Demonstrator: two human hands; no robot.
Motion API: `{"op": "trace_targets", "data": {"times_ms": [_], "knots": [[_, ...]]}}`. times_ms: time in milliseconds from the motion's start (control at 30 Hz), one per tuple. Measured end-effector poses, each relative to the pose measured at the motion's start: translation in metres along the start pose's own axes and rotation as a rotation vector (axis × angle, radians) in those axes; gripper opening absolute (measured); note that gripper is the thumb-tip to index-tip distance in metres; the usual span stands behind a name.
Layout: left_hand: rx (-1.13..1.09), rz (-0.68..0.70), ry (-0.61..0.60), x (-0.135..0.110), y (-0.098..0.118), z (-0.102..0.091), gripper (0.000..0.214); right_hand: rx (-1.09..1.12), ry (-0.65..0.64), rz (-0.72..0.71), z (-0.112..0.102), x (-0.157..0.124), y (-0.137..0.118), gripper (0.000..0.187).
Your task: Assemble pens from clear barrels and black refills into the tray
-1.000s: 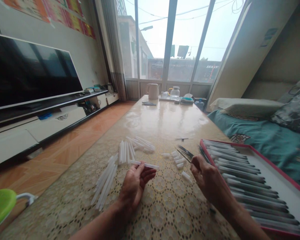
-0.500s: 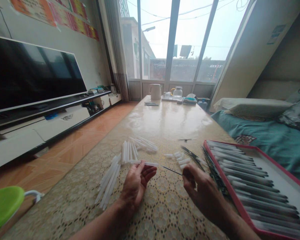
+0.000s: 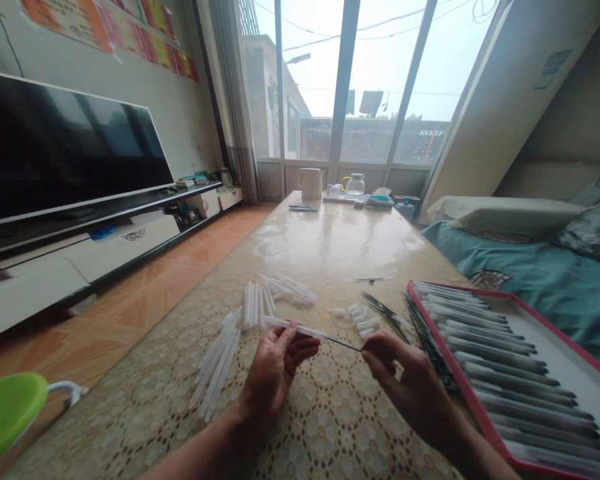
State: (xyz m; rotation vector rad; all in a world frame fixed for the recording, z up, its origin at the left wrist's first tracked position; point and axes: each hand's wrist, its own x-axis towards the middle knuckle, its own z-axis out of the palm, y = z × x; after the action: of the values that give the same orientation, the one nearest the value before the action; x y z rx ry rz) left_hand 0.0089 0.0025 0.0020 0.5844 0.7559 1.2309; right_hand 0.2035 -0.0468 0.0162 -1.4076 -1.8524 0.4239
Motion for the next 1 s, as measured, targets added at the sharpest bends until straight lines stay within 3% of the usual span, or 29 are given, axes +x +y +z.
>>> {"op": "trace_targets", "data": {"times_ms": [200,333,433,567,800,1000], "knots": [[0.004,-0.198,-0.174,-0.010,-0.007,0.004,0.014,0.203,-0.012,0.049,0.007,-0.004,-0.011,0.018],[-0.131,-0.197,-0.078,-0.007,-0.005,0.001,0.005,0.279,0.040,0.146,-0.003,0.001,-0.006,0.032],[-0.222,-0.148,-0.001,-0.002,-0.001,-0.002,0.006,-0.004,0.089,0.236,-0.016,0.006,0.011,0.025],[-0.244,-0.133,-0.001,-0.002,0.001,-0.002,0.009,-0.341,-0.045,0.238,-0.029,0.006,0.037,0.011],[-0.165,-0.145,-0.012,-0.003,0.000,-0.001,0.008,-0.543,-0.427,0.289,-0.054,-0.012,0.046,0.003],[-0.125,-0.159,-0.009,-0.001,-0.002,-0.003,0.007,-0.515,-0.493,0.258,-0.060,-0.018,0.040,0.014]]}}
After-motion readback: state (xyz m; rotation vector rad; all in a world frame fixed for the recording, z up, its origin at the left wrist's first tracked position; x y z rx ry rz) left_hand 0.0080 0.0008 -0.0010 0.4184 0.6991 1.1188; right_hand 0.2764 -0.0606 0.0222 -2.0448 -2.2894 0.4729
